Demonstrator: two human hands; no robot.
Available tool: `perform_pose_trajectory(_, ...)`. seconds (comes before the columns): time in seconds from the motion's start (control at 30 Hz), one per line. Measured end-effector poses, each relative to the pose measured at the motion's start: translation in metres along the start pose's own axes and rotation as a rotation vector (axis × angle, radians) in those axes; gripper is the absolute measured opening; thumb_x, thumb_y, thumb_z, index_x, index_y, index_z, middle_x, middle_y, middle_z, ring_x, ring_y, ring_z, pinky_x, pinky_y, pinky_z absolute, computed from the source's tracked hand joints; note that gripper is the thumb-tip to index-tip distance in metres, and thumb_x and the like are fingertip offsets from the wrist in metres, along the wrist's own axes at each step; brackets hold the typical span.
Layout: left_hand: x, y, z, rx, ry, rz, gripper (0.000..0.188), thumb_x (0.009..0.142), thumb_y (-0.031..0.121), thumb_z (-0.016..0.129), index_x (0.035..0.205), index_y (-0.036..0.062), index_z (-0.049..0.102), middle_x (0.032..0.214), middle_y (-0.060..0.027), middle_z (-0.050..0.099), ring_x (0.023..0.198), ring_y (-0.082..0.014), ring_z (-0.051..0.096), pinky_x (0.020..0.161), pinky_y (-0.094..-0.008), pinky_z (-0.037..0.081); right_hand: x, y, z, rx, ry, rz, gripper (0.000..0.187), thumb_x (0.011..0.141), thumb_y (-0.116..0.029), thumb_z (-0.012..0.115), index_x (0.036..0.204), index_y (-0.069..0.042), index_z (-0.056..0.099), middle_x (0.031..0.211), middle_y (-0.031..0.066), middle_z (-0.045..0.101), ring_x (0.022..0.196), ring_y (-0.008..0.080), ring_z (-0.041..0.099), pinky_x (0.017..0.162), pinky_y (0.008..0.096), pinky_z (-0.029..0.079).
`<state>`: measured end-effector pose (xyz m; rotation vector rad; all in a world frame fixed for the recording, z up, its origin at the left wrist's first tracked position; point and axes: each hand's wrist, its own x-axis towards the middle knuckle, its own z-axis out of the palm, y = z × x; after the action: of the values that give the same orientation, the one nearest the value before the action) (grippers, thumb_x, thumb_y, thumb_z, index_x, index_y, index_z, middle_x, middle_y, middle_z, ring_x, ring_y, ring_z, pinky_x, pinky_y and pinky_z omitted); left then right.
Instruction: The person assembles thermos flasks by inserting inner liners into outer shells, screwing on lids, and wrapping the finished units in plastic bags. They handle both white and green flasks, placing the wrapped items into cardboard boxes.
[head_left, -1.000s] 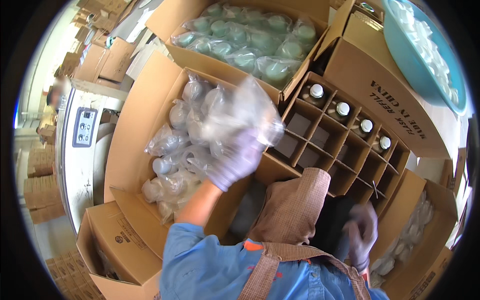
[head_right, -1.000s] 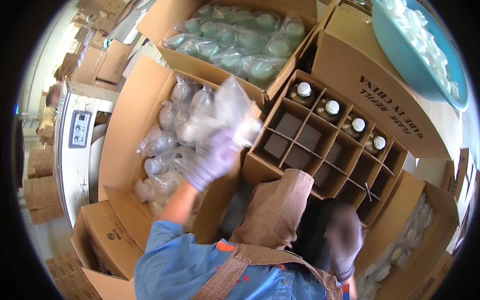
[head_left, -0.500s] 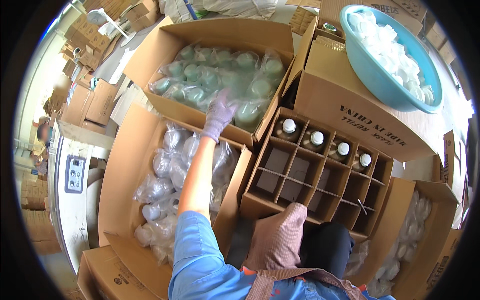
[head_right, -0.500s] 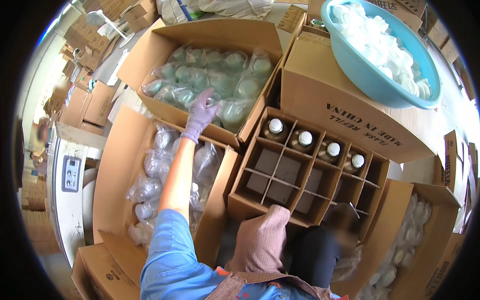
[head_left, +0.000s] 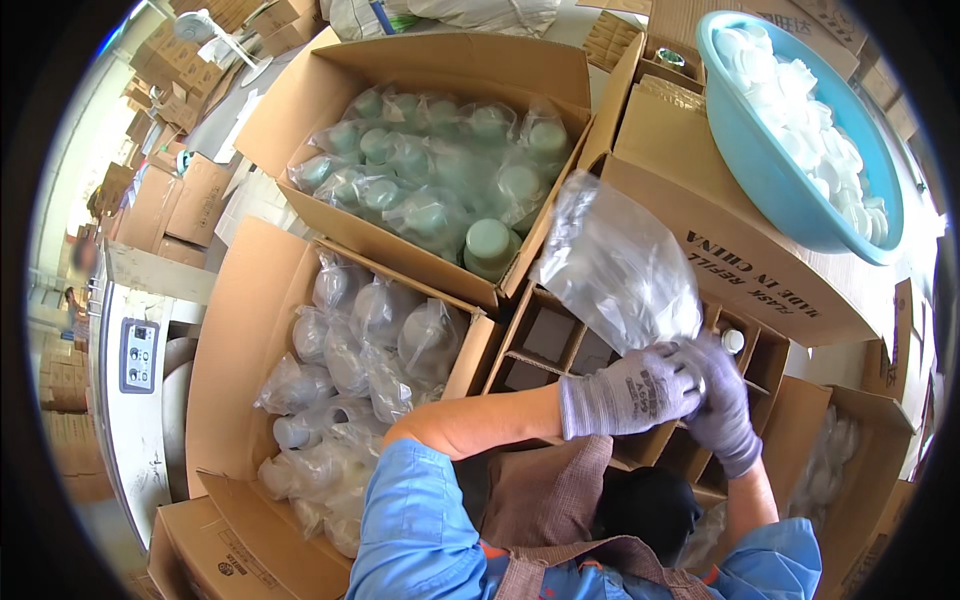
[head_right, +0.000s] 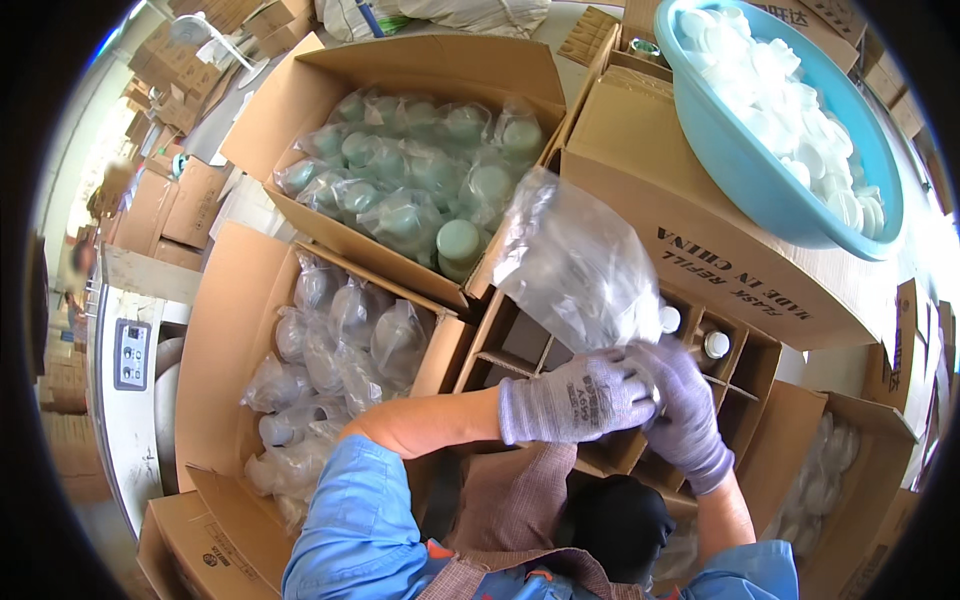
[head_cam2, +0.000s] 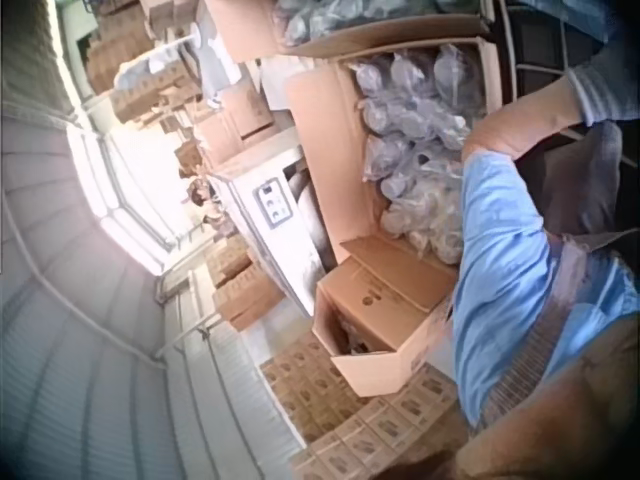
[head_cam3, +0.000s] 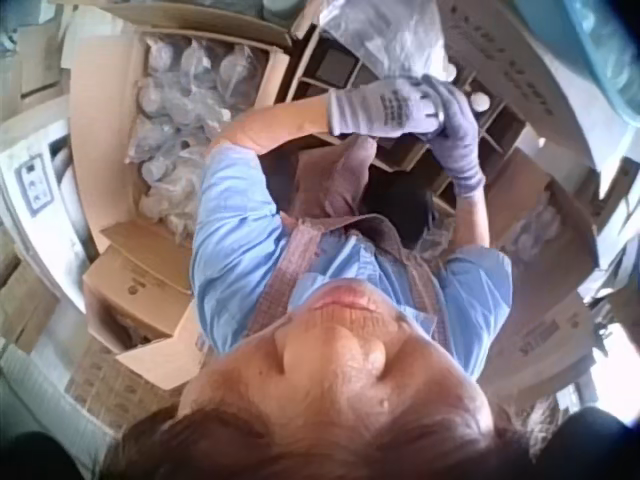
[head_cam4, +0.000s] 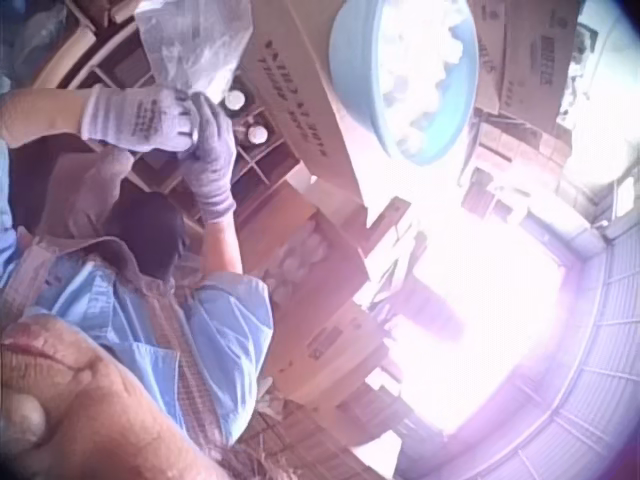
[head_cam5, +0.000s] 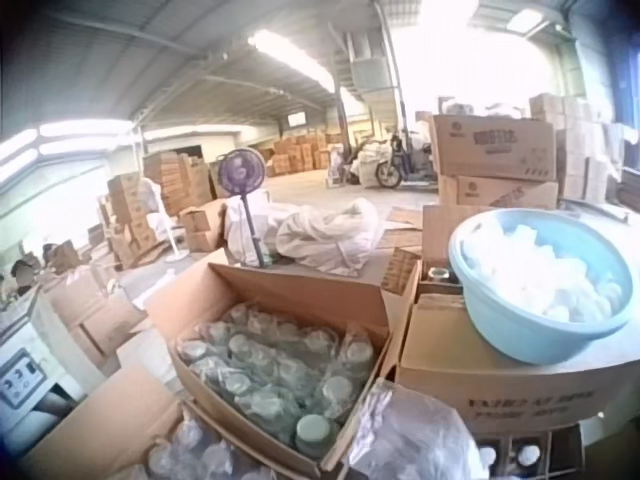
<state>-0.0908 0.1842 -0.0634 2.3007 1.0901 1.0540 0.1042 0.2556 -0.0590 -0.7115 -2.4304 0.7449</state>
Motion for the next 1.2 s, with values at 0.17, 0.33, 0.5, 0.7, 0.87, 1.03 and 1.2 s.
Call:
perform_pose_trajectory(0.17, -0.054, -0.058, -0.104, -0.170, 0.284, -0.587, 0.033, 0.083, 0.023, 0.079, 0.112, 0.0099, 0.071, 0.107, -0.0069, 0.072, 0.098, -0.0162, 0.068, 0.083, -0.0320, 0.056, -0.189, 0.046, -0.015, -0.202, 0.039, 0.539, 0.016, 0.078, -0.011, 0.071, 0.088, -0.001, 0.064, 0.073, 0.0164, 0.062, 0.067, 0.0359, 0.062, 0.061, 0.0438, 0.051)
perform_pose_trajectory(0.33, -0.105, -0.216, -0.146, 0.532, -0.014, -1.319, 0.043, 0.082, 0.037, 0.067, 0.112, 0.0056, 0.070, 0.102, -0.0193, 0.071, 0.097, -0.0288, 0.069, 0.089, -0.0380, 0.052, -0.363, 0.027, 0.010, -0.289, -0.352, 1.087, 0.017, 0.079, -0.014, 0.070, 0.088, -0.001, 0.064, 0.073, 0.0164, 0.062, 0.067, 0.0360, 0.063, 0.062, 0.0439, 0.051)
perform_pose_trajectory(0.5, -0.117, -0.309, -0.118, 0.384, -0.445, -1.405, 0.045, 0.080, 0.034, 0.055, 0.108, 0.0028, 0.072, 0.116, -0.0238, 0.066, 0.106, -0.0359, 0.066, 0.093, -0.0402, 0.050, -0.411, 0.022, 0.023, -0.258, -0.428, 1.270, 0.018, 0.080, -0.017, 0.069, 0.088, -0.002, 0.064, 0.074, 0.0165, 0.063, 0.068, 0.0361, 0.063, 0.062, 0.0439, 0.051)
perform_pose_trajectory(0.7, -0.151, -0.349, -0.124, 0.375, -0.210, -1.673, 0.047, 0.082, 0.034, 0.055, 0.116, 0.0048, 0.069, 0.130, -0.0203, 0.060, 0.123, -0.0351, 0.058, 0.099, -0.0424, 0.047, -0.427, 0.016, 0.031, -0.218, -0.422, 1.359, 0.020, 0.082, -0.021, 0.068, 0.088, -0.002, 0.063, 0.074, 0.0165, 0.063, 0.068, 0.0362, 0.063, 0.063, 0.0440, 0.051)
perform_pose_trajectory(0.87, -0.230, -0.400, -0.109, 0.377, -0.296, -1.670, 0.052, 0.087, 0.045, 0.060, 0.121, 0.0063, 0.068, 0.133, -0.0179, 0.059, 0.124, -0.0358, 0.057, 0.103, -0.0447, 0.047, -0.431, 0.022, 0.028, -0.196, -0.456, 1.382, 0.022, 0.083, -0.024, 0.067, 0.088, -0.003, 0.063, 0.075, 0.0166, 0.064, 0.069, 0.0363, 0.064, 0.063, 0.0441, 0.052)
perform_pose_trajectory(1.03, -0.212, -0.385, -0.101, 0.371, 0.080, -1.820, 0.039, 0.084, 0.023, 0.062, 0.117, 0.0019, 0.069, 0.130, -0.0219, 0.060, 0.122, -0.0375, 0.058, 0.103, -0.0460, 0.047, -0.436, 0.030, 0.019, -0.206, -0.520, 1.361, 0.024, 0.084, -0.027, 0.066, 0.088, -0.003, 0.063, 0.076, 0.0167, 0.064, 0.069, 0.0364, 0.064, 0.064, 0.0441, 0.052)
perform_pose_trajectory(1.2, -0.140, -0.298, -0.147, 0.416, 0.039, -1.750, 0.042, 0.073, 0.030, 0.067, 0.111, 0.0122, 0.074, 0.120, -0.0179, 0.068, 0.112, -0.0364, 0.065, 0.095, -0.0426, 0.052, -0.436, 0.047, -0.007, -0.240, -0.665, 1.246, 0.026, 0.086, -0.030, 0.065, 0.088, -0.004, 0.063, 0.076, 0.0167, 0.065, 0.070, 0.0365, 0.064, 0.065, 0.0442, 0.052)
